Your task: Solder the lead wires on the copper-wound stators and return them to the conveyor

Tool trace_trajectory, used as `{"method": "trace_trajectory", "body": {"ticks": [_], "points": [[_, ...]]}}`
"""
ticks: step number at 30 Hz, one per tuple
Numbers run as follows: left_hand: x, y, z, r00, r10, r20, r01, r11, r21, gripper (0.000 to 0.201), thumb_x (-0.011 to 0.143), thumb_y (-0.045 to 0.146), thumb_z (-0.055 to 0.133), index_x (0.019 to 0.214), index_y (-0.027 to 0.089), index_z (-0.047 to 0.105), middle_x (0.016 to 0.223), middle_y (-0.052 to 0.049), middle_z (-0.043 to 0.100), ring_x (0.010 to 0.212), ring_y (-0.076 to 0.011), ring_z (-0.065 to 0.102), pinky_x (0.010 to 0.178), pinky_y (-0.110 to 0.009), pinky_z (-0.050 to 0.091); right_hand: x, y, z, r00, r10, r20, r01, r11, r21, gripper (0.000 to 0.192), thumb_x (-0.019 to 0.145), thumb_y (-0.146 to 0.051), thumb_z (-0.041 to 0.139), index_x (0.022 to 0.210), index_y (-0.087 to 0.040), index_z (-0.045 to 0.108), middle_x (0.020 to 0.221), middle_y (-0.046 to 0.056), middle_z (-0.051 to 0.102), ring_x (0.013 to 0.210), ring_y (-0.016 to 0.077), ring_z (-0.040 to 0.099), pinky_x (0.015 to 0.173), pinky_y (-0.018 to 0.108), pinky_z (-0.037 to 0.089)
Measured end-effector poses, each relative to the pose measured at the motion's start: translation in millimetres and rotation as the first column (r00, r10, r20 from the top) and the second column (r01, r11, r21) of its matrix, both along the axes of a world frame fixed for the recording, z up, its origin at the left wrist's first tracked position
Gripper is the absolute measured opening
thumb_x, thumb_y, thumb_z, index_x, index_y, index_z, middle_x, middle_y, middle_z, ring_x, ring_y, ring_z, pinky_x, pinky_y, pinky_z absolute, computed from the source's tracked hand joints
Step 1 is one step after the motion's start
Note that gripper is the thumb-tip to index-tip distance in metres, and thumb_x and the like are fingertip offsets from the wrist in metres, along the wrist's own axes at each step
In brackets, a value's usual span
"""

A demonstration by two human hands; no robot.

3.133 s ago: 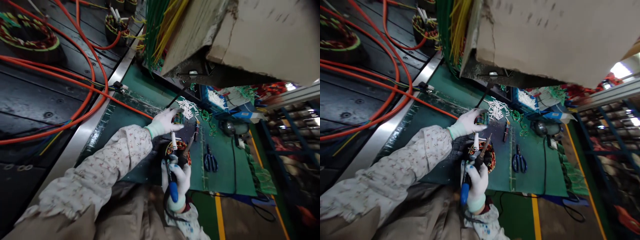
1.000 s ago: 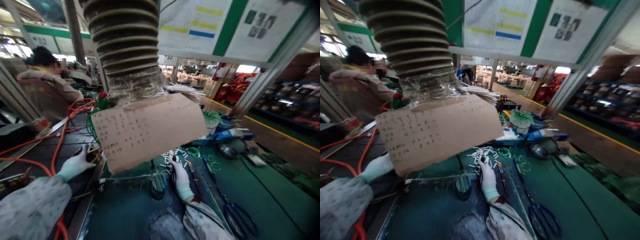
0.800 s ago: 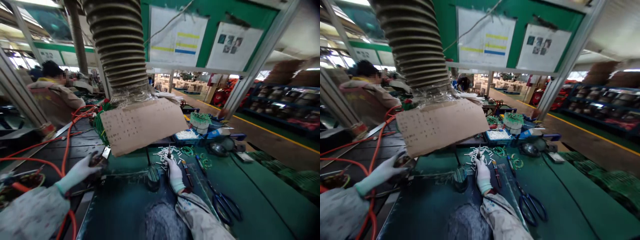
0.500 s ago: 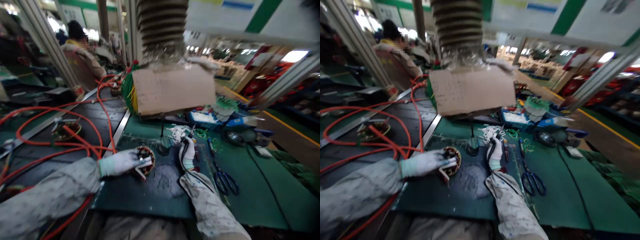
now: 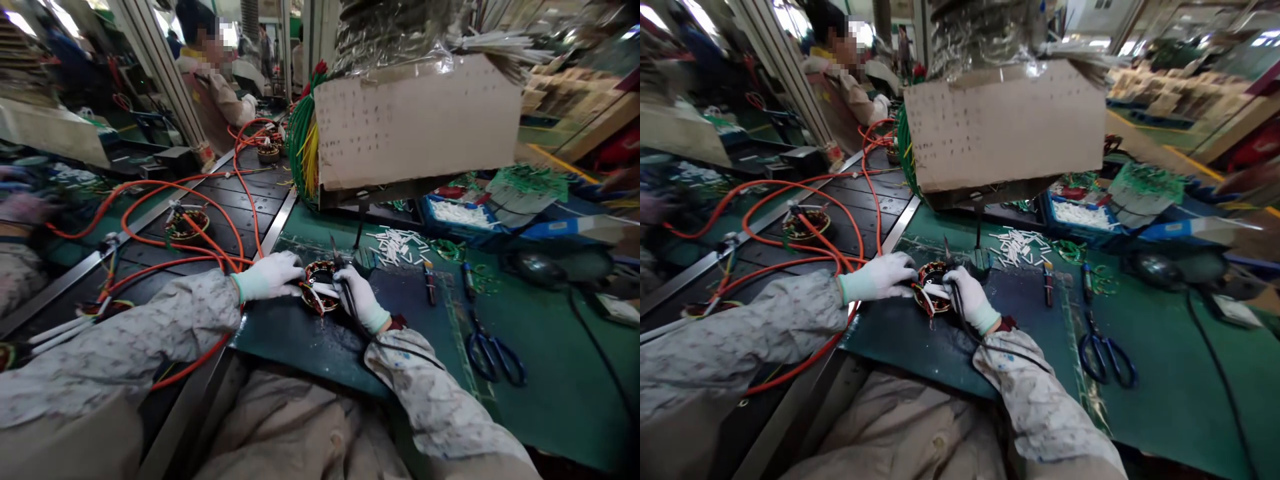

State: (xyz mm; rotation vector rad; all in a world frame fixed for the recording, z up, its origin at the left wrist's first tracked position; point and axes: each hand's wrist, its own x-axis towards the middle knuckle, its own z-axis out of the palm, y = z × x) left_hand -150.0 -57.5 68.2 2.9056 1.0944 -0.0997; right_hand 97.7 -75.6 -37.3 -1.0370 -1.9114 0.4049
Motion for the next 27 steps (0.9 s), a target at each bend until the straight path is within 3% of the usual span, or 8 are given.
{"method": "trace_trajectory", "body": {"ticks": [7, 10, 12, 16, 19, 22, 25, 27], "points": [[22.2, -29.2, -10.3, 0.993, 0.015, -0.121, -0.011, 0.999, 0.035, 0.035, 0.091, 0.045, 0.060, 0.105, 0.014, 0.068, 0.094, -0.013, 0.068, 0.090, -0.0287, 0.067, 0.075, -0.036, 0.051, -3.6, -123.8, 4.5, 0.956, -0.266, 0.124, 0.263, 0.964, 0.041, 0.021, 0.090, -0.020, 0.050, 0.107, -0.027, 0.061, 0.095, 0.004, 0.060, 0.079, 0.0183, 0.061, 0.068, 0.029, 0.049], [34.4, -32.6, -8.5, 0.977, 0.180, -0.113, -0.180, 0.984, 0.007, 0.033, 0.094, 0.042, 0.053, 0.098, 0.015, 0.072, 0.087, -0.014, 0.072, 0.088, -0.0302, 0.070, 0.073, -0.035, 0.050, 16.4, -120.3, 10.8, 0.969, -0.225, 0.102, 0.215, 0.972, 0.096, 0.021, 0.089, -0.018, 0.052, 0.106, -0.027, 0.061, 0.092, 0.002, 0.060, 0.074, 0.0159, 0.061, 0.065, 0.026, 0.049], [36.2, -29.5, -6.1, 0.957, 0.283, -0.063, -0.289, 0.949, -0.128, 0.031, 0.091, 0.041, 0.056, 0.094, 0.016, 0.075, 0.086, -0.012, 0.074, 0.086, -0.0287, 0.071, 0.071, -0.032, 0.050, 32.0, -98.7, 12.9, 0.979, -0.184, 0.082, 0.173, 0.977, 0.123, 0.018, 0.088, -0.017, 0.052, 0.102, -0.025, 0.060, 0.086, 0.000, 0.059, 0.071, 0.0147, 0.060, 0.064, 0.025, 0.049], [25.4, -23.8, -7.1, 0.931, 0.269, 0.245, -0.084, 0.814, -0.574, 0.039, 0.084, 0.045, 0.066, 0.110, 0.016, 0.073, 0.103, -0.006, 0.076, 0.096, -0.0240, 0.071, 0.081, -0.026, 0.051, 54.5, -75.7, 9.1, 0.981, -0.015, 0.194, 0.008, 0.999, 0.040, 0.018, 0.087, -0.014, 0.050, 0.097, -0.025, 0.060, 0.081, -0.002, 0.059, 0.063, 0.0116, 0.059, 0.061, 0.022, 0.048], [25.5, -29.0, -20.5, 0.788, 0.399, 0.470, -0.012, 0.772, -0.636, 0.039, 0.093, 0.044, 0.053, 0.108, 0.013, 0.072, 0.104, -0.006, 0.076, 0.098, -0.0222, 0.069, 0.088, -0.028, 0.052, 61.9, -93.4, 1.8, 0.959, -0.098, 0.267, 0.085, 0.995, 0.059, 0.018, 0.088, -0.016, 0.049, 0.099, -0.025, 0.060, 0.084, -0.001, 0.060, 0.064, 0.0127, 0.061, 0.061, 0.023, 0.048], [45.5, -33.8, -38.1, 0.644, 0.454, 0.615, -0.059, 0.832, -0.552, 0.030, 0.094, 0.037, 0.052, 0.096, 0.014, 0.071, 0.098, -0.007, 0.074, 0.097, -0.0217, 0.068, 0.091, -0.032, 0.053, 61.5, -113.3, 4.3, 0.901, -0.368, 0.228, 0.348, 0.929, 0.123, 0.012, 0.092, -0.022, 0.049, 0.100, -0.026, 0.057, 0.090, 0.001, 0.063, 0.065, 0.0135, 0.063, 0.059, 0.024, 0.049], [73.0, -29.1, -46.8, 0.493, 0.477, 0.728, -0.077, 0.857, -0.510, 0.027, 0.093, 0.038, 0.054, 0.090, 0.015, 0.068, 0.094, -0.008, 0.070, 0.093, -0.0209, 0.065, 0.088, -0.033, 0.054, 48.9, -109.7, 27.6, 0.863, -0.501, 0.068, 0.498, 0.865, 0.057, 0.011, 0.093, -0.031, 0.055, 0.101, -0.026, 0.054, 0.090, 0.001, 0.065, 0.072, 0.0148, 0.066, 0.066, 0.025, 0.053], [87.0, -22.6, -46.2, 0.357, 0.518, 0.777, -0.021, 0.836, -0.548, 0.031, 0.091, 0.043, 0.057, 0.090, 0.015, 0.068, 0.091, -0.008, 0.069, 0.091, -0.0209, 0.064, 0.085, -0.032, 0.054, 33.2, -93.5, 49.4, 0.870, -0.491, -0.046, 0.487, 0.870, -0.073, 0.020, 0.090, -0.037, 0.060, 0.104, -0.025, 0.053, 0.089, 0.000, 0.065, 0.077, 0.0161, 0.066, 0.071, 0.028, 0.055]]}}
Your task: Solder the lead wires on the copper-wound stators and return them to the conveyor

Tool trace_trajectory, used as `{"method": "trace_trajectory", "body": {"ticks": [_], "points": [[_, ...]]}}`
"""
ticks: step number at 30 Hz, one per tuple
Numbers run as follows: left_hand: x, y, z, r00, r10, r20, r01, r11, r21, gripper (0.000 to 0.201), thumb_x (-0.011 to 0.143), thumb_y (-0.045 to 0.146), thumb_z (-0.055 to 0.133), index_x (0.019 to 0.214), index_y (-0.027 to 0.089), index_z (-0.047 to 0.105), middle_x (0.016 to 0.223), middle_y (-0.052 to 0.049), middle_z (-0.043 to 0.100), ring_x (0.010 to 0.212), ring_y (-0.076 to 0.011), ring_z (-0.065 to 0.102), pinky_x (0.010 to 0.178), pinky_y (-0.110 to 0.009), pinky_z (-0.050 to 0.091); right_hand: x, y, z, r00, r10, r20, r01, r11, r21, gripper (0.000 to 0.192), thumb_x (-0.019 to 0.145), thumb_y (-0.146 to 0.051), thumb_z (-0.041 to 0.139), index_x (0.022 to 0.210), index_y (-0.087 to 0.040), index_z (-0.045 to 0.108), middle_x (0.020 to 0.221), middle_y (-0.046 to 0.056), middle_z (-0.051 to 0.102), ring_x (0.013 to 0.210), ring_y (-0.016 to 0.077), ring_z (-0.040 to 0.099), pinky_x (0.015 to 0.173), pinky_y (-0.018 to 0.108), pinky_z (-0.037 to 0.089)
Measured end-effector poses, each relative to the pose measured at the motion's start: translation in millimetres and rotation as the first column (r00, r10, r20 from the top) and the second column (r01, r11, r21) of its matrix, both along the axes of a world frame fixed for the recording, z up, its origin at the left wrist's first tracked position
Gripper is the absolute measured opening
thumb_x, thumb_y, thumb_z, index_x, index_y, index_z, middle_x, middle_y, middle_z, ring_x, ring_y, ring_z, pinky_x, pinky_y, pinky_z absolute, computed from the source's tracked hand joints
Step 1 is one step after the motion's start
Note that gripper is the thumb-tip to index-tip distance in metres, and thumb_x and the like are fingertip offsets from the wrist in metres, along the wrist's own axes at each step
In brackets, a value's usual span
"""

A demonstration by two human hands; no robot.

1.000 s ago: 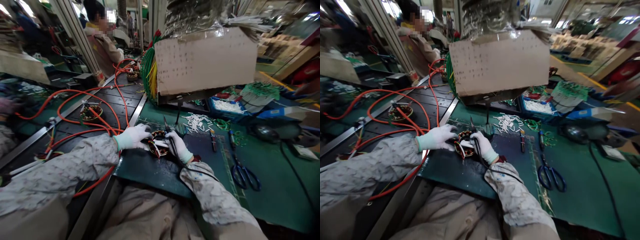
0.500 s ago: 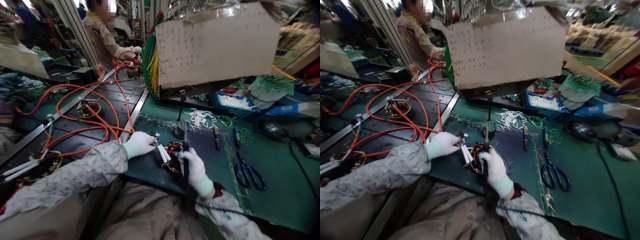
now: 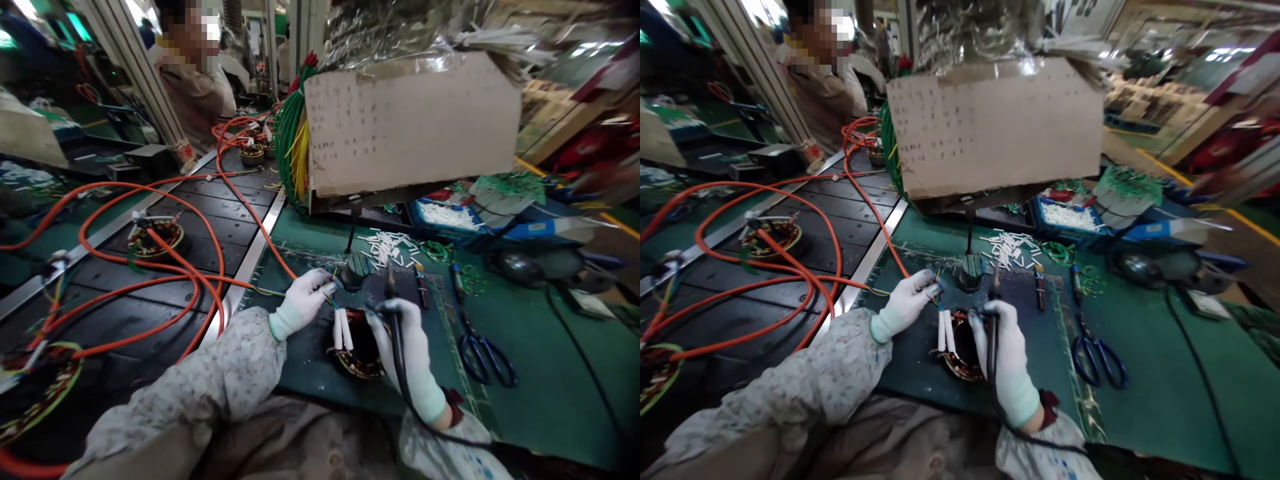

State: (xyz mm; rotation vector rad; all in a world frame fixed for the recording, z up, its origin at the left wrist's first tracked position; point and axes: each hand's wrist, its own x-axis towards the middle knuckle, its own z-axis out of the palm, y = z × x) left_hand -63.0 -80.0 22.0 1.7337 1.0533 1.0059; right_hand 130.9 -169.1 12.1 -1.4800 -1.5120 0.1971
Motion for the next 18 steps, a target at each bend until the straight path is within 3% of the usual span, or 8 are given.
{"method": "trace_trajectory", "body": {"ticks": [3, 7, 9, 13, 14, 18], "points": [[9.6, 8.5, 5.9, 0.963, 0.040, 0.266, -0.012, 0.994, -0.106, 0.040, 0.081, 0.053, 0.069, 0.084, 0.014, 0.070, 0.087, -0.007, 0.069, 0.088, -0.0208, 0.064, 0.084, -0.031, 0.053, -27.3, 31.4, 25.9, 0.969, 0.149, -0.198, -0.164, 0.984, -0.063, 0.027, 0.084, -0.035, 0.065, 0.104, -0.024, 0.051, 0.090, 0.000, 0.064, 0.079, 0.0162, 0.064, 0.074, 0.029, 0.055], [6.6, 12.9, 17.5, 0.830, 0.195, 0.523, -0.037, 0.954, -0.297, 0.050, 0.070, 0.058, 0.079, 0.091, 0.013, 0.073, 0.091, -0.007, 0.073, 0.088, -0.0194, 0.065, 0.085, -0.030, 0.053, -48.7, 57.3, 38.8, 0.911, 0.268, -0.312, -0.298, 0.953, -0.050, 0.022, 0.077, -0.026, 0.065, 0.094, -0.024, 0.051, 0.083, -0.003, 0.061, 0.073, 0.0141, 0.059, 0.070, 0.027, 0.051], [2.6, 13.7, 25.3, 0.827, 0.167, 0.537, 0.025, 0.943, -0.332, 0.055, 0.070, 0.063, 0.078, 0.095, 0.013, 0.072, 0.095, -0.009, 0.073, 0.091, -0.0208, 0.066, 0.084, -0.031, 0.053, -48.0, 60.9, 42.9, 0.917, 0.247, -0.314, -0.260, 0.966, 0.001, 0.020, 0.076, -0.024, 0.065, 0.090, -0.025, 0.050, 0.080, -0.004, 0.059, 0.072, 0.0136, 0.057, 0.069, 0.027, 0.049], [-0.2, 13.3, 39.1, 0.908, -0.203, 0.367, 0.304, 0.921, -0.244, 0.055, 0.068, 0.060, 0.080, 0.093, 0.012, 0.074, 0.094, -0.010, 0.073, 0.096, -0.0248, 0.065, 0.086, -0.032, 0.051, -37.4, 62.7, 54.6, 0.926, 0.200, -0.320, -0.169, 0.978, 0.122, 0.019, 0.077, -0.023, 0.066, 0.087, -0.025, 0.050, 0.078, -0.005, 0.056, 0.071, 0.0128, 0.055, 0.070, 0.027, 0.047], [0.9, 12.5, 40.5, 0.912, -0.243, 0.331, 0.331, 0.913, -0.240, 0.052, 0.069, 0.057, 0.080, 0.091, 0.011, 0.074, 0.090, -0.009, 0.072, 0.091, -0.0237, 0.065, 0.083, -0.031, 0.051, -35.3, 63.3, 57.2, 0.924, 0.203, -0.326, -0.168, 0.977, 0.131, 0.018, 0.078, -0.023, 0.066, 0.086, -0.025, 0.050, 0.077, -0.006, 0.055, 0.069, 0.0124, 0.054, 0.069, 0.027, 0.047], [8.7, 7.5, 37.4, 0.936, -0.140, 0.322, 0.232, 0.935, -0.269, 0.041, 0.073, 0.051, 0.074, 0.082, 0.011, 0.069, 0.070, -0.003, 0.064, 0.064, -0.0137, 0.054, 0.061, -0.024, 0.044, -30.9, 65.1, 65.4, 0.874, 0.202, -0.441, -0.148, 0.977, 0.154, 0.024, 0.078, -0.026, 0.069, 0.088, -0.025, 0.047, 0.078, -0.006, 0.052, 0.069, 0.0117, 0.055, 0.069, 0.027, 0.048]]}}
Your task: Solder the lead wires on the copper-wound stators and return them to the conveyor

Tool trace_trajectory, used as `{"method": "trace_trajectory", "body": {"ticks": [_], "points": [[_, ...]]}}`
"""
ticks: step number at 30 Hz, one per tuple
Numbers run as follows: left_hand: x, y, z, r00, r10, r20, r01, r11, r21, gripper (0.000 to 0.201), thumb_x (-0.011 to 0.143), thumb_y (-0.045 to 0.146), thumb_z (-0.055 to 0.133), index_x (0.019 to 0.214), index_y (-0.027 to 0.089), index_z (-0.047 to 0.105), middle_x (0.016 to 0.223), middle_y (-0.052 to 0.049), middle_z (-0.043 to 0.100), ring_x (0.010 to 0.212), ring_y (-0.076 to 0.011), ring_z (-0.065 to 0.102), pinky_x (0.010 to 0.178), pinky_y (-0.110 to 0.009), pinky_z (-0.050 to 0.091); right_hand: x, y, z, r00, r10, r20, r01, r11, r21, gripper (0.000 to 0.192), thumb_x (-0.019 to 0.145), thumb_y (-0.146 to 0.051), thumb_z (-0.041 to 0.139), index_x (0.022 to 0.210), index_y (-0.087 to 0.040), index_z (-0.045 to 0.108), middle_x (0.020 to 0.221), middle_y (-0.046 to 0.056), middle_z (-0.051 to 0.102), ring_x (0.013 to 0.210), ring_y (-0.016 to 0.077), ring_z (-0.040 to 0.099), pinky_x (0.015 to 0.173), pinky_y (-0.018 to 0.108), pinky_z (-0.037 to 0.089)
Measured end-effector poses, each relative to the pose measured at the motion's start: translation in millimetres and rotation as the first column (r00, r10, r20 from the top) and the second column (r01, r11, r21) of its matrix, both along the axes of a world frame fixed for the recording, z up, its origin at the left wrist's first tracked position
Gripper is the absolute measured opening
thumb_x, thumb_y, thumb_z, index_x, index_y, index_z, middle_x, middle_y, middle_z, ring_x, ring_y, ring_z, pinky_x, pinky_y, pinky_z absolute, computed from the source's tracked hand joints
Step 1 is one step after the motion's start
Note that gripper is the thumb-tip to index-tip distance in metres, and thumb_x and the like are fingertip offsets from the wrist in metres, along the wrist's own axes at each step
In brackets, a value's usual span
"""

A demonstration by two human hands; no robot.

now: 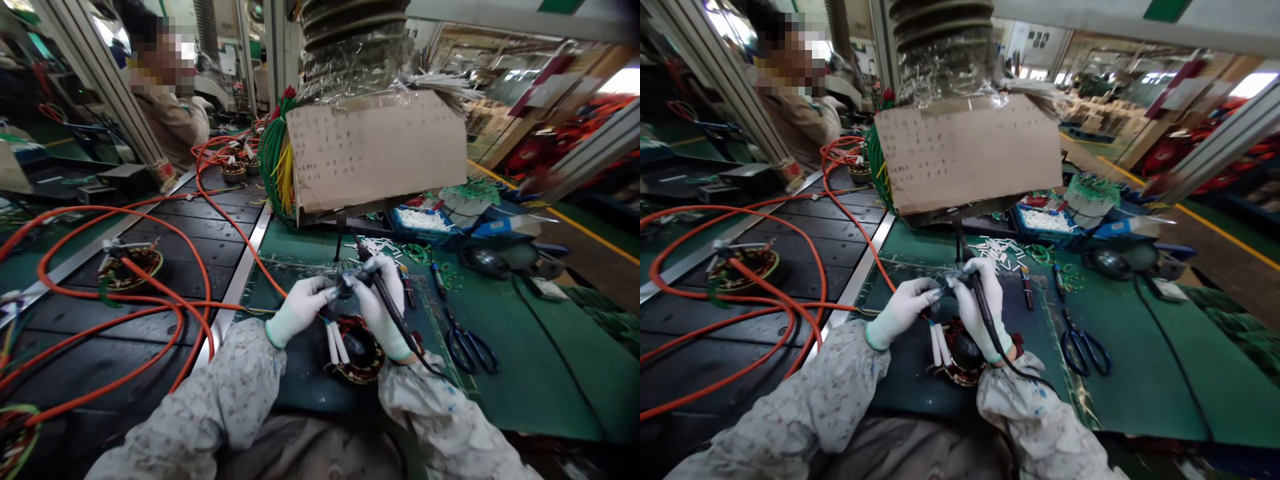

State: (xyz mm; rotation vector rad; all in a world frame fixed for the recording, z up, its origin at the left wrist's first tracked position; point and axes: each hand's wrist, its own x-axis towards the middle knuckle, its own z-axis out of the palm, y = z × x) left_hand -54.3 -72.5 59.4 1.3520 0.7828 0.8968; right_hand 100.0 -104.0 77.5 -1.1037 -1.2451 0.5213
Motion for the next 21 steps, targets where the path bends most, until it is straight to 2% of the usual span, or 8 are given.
{"method": "trace_trajectory", "body": {"ticks": [3, 6, 9, 16, 21], "points": [[3.9, -3.7, -3.5, 0.997, 0.076, 0.008, -0.075, 0.997, -0.031, 0.038, 0.072, 0.049, 0.071, 0.078, 0.012, 0.064, 0.058, 0.003, 0.054, 0.052, -0.0090, 0.045, 0.052, -0.022, 0.036, 0.4, -1.6, 3.6, 0.994, -0.039, -0.103, 0.038, 0.999, -0.017, 0.028, 0.079, -0.030, 0.071, 0.093, -0.025, 0.047, 0.083, -0.005, 0.053, 0.075, 0.0122, 0.057, 0.075, 0.028, 0.050], [4.4, -6.3, -2.3, 0.995, 0.099, 0.001, -0.099, 0.993, -0.063, 0.037, 0.071, 0.048, 0.070, 0.079, 0.013, 0.062, 0.053, 0.005, 0.050, 0.047, -0.0084, 0.043, 0.049, -0.022, 0.035, -1.7, -3.8, 3.4, 0.982, 0.057, -0.181, -0.070, 0.995, -0.069, 0.027, 0.084, -0.033, 0.069, 0.102, -0.026, 0.050, 0.093, -0.002, 0.062, 0.086, 0.0140, 0.063, 0.082, 0.030, 0.053], [3.8, -8.0, 0.6, 0.994, 0.111, -0.006, -0.111, 0.990, -0.084, 0.037, 0.071, 0.047, 0.070, 0.083, 0.012, 0.063, 0.053, 0.005, 0.050, 0.046, -0.0086, 0.044, 0.048, -0.022, 0.035, -4.5, -4.6, 1.3, 0.959, 0.128, -0.252, -0.142, 0.989, -0.035, 0.026, 0.087, -0.034, 0.067, 0.105, -0.026, 0.051, 0.102, 0.000, 0.066, 0.091, 0.0146, 0.066, 0.085, 0.031, 0.054], [4.0, -9.4, 1.1, 0.993, 0.117, -0.010, -0.118, 0.988, -0.101, 0.039, 0.070, 0.047, 0.069, 0.085, 0.011, 0.065, 0.052, 0.005, 0.049, 0.046, -0.0076, 0.042, 0.048, -0.022, 0.034, -8.1, -3.9, 4.0, 0.968, 0.077, -0.239, -0.081, 0.997, -0.005, 0.023, 0.088, -0.034, 0.066, 0.103, -0.026, 0.051, 0.095, -0.001, 0.067, 0.085, 0.0139, 0.066, 0.078, 0.029, 0.056], [3.6, -8.5, 1.3, 0.992, 0.122, -0.032, -0.125, 0.987, -0.104, 0.041, 0.067, 0.048, 0.070, 0.083, 0.010, 0.067, 0.055, 0.004, 0.051, 0.048, -0.0078, 0.043, 0.049, -0.022, 0.034, -10.0, -0.3, 3.7, 0.979, 0.099, -0.180, -0.103, 0.995, -0.014, 0.021, 0.088, -0.033, 0.066, 0.100, -0.025, 0.050, 0.090, -0.002, 0.065, 0.079, 0.0133, 0.064, 0.075, 0.029, 0.055]]}}
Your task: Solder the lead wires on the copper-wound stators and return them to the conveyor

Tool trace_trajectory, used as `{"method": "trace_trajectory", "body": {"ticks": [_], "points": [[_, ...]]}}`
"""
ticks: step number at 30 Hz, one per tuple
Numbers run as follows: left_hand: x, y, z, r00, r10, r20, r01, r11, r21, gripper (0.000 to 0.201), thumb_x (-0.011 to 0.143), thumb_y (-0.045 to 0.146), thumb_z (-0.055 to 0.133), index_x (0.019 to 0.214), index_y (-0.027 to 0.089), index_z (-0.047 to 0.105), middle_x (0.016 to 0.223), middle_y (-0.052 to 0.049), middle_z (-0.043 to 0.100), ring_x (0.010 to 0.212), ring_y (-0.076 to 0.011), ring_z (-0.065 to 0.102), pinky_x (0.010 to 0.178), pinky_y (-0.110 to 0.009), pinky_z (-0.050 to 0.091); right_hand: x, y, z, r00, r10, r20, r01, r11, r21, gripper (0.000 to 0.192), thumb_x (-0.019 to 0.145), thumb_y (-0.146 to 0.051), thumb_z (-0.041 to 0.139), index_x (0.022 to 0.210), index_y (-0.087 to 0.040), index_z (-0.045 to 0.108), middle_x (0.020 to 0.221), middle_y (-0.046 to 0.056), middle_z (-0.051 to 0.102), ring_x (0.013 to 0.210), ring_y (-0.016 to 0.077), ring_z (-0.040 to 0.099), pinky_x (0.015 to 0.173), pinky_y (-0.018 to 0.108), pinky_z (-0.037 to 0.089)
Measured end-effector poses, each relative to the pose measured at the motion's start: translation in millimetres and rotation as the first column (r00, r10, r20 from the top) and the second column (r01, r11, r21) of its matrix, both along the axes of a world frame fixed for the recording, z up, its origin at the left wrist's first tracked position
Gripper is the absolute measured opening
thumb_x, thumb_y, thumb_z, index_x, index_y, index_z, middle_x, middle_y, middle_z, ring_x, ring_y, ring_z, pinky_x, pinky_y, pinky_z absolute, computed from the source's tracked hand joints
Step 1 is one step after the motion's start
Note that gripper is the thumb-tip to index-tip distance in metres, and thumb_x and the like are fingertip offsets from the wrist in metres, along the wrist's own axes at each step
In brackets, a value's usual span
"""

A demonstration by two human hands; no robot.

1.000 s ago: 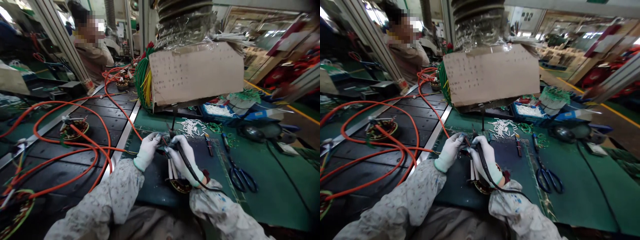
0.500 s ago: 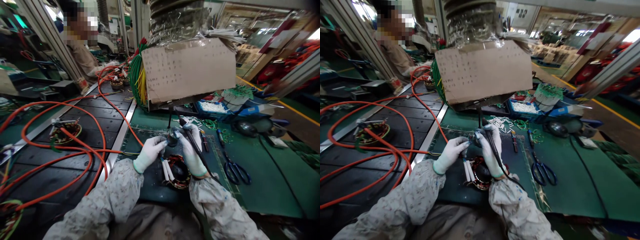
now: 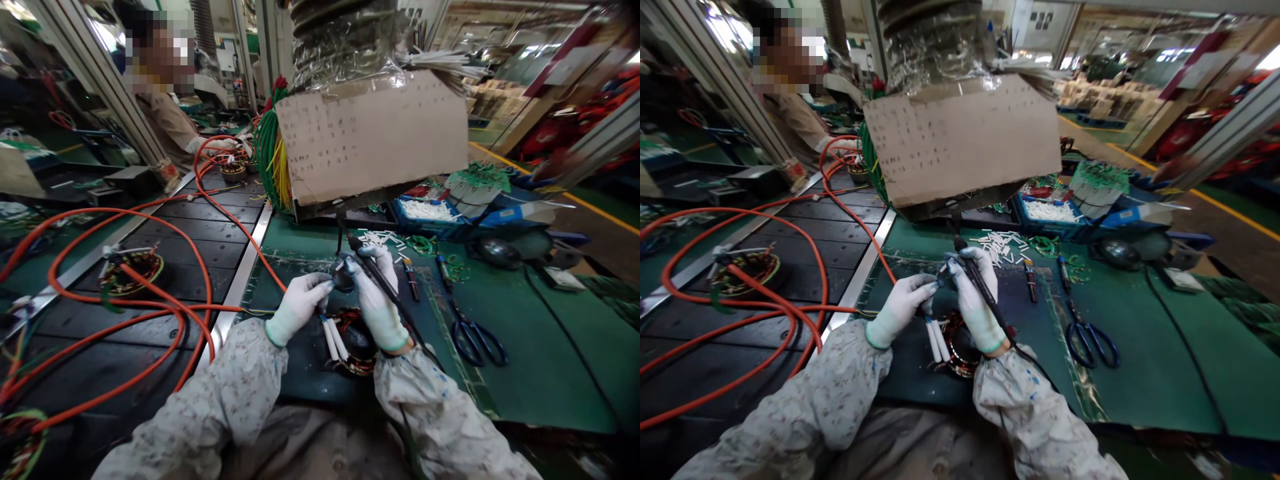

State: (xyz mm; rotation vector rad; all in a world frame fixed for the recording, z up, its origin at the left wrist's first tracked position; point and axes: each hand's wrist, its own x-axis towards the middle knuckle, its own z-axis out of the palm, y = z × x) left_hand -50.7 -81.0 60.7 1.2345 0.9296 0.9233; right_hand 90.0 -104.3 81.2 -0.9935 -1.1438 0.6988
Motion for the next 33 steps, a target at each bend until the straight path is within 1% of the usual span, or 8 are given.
{"method": "trace_trajectory", "body": {"ticks": [6, 12, 18, 22, 25, 28, 31, 33], "points": [[-2.5, -0.7, -0.9, 1.000, -0.019, -0.016, 0.019, 1.000, 0.006, 0.037, 0.069, 0.046, 0.068, 0.080, 0.011, 0.065, 0.054, 0.004, 0.051, 0.048, -0.0083, 0.044, 0.049, -0.022, 0.035, 3.7, 3.0, -0.6, 0.996, 0.034, 0.083, -0.033, 0.999, -0.023, 0.018, 0.088, -0.033, 0.064, 0.100, -0.024, 0.053, 0.086, -0.001, 0.065, 0.079, 0.0147, 0.063, 0.076, 0.030, 0.054], [-3.6, -1.8, -3.4, 1.000, -0.011, -0.019, 0.011, 1.000, 0.018, 0.034, 0.073, 0.046, 0.067, 0.078, 0.013, 0.063, 0.053, 0.004, 0.052, 0.048, -0.0081, 0.045, 0.050, -0.021, 0.036, 4.8, -2.2, -10.0, 0.992, -0.031, 0.120, 0.029, 0.999, 0.019, 0.015, 0.088, -0.031, 0.062, 0.099, -0.024, 0.056, 0.086, -0.002, 0.065, 0.078, 0.0140, 0.063, 0.077, 0.029, 0.053], [-7.3, -2.2, -1.0, 0.998, -0.025, -0.060, 0.027, 0.999, 0.041, 0.043, 0.075, 0.055, 0.070, 0.072, 0.013, 0.061, 0.057, 0.000, 0.058, 0.051, -0.0096, 0.049, 0.053, -0.022, 0.038, 1.7, -8.2, -20.5, 0.987, -0.040, 0.157, 0.044, 0.999, -0.020, 0.016, 0.088, -0.031, 0.062, 0.102, -0.024, 0.058, 0.093, 0.000, 0.067, 0.086, 0.0160, 0.064, 0.080, 0.030, 0.054], [-11.0, -2.9, -6.5, 0.994, -0.017, -0.105, 0.025, 0.997, 0.076, 0.053, 0.074, 0.065, 0.070, 0.068, 0.014, 0.060, 0.060, -0.001, 0.060, 0.057, -0.0118, 0.052, 0.057, -0.023, 0.042, 0.7, -7.7, -23.7, 0.988, 0.035, 0.152, -0.024, 0.997, -0.068, 0.018, 0.087, -0.031, 0.062, 0.103, -0.024, 0.059, 0.096, 0.000, 0.068, 0.088, 0.0162, 0.066, 0.081, 0.030, 0.055], [-15.0, -4.3, -13.9, 0.984, -0.038, -0.174, 0.069, 0.982, 0.175, 0.052, 0.072, 0.065, 0.072, 0.077, 0.014, 0.066, 0.073, -0.004, 0.067, 0.071, -0.0172, 0.060, 0.068, -0.026, 0.047, -2.3, -7.7, -27.9, 0.995, 0.050, 0.084, -0.042, 0.994, -0.098, 0.030, 0.083, -0.030, 0.065, 0.111, -0.025, 0.055, 0.103, 0.002, 0.069, 0.090, 0.0167, 0.068, 0.084, 0.032, 0.057], [-18.3, -5.6, -17.0, 0.965, 0.042, -0.261, 0.028, 0.966, 0.258, 0.047, 0.075, 0.057, 0.072, 0.096, 0.015, 0.069, 0.096, -0.007, 0.072, 0.092, -0.0236, 0.065, 0.084, -0.030, 0.049, -5.2, -10.2, -36.3, 0.989, 0.089, 0.114, -0.074, 0.989, -0.131, 0.051, 0.078, -0.026, 0.068, 0.125, -0.026, 0.048, 0.120, 0.006, 0.067, 0.088, 0.0165, 0.069, 0.083, 0.035, 0.059], [-19.0, -5.5, -14.1, 0.967, 0.051, -0.249, 0.006, 0.975, 0.222, 0.037, 0.080, 0.050, 0.067, 0.095, 0.015, 0.068, 0.097, -0.008, 0.072, 0.093, -0.0229, 0.064, 0.085, -0.031, 0.050, -3.6, -15.3, -46.1, 0.952, 0.147, 0.270, -0.108, 0.983, -0.151, 0.060, 0.075, -0.024, 0.070, 0.130, -0.024, 0.047, 0.127, 0.010, 0.066, 0.098, 0.0198, 0.070, 0.090, 0.038, 0.059], [-18.6, -5.2, -10.8, 0.976, 0.006, -0.218, 0.031, 0.986, 0.165, 0.033, 0.081, 0.047, 0.065, 0.085, 0.014, 0.067, 0.088, -0.006, 0.071, 0.085, -0.0207, 0.063, 0.080, -0.029, 0.050, 0.9, -17.8, -50.9, 0.939, 0.096, 0.330, -0.058, 0.991, -0.125, 0.053, 0.079, -0.025, 0.068, 0.128, -0.024, 0.050, 0.120, 0.008, 0.069, 0.100, 0.0207, 0.070, 0.090, 0.038, 0.059]]}}
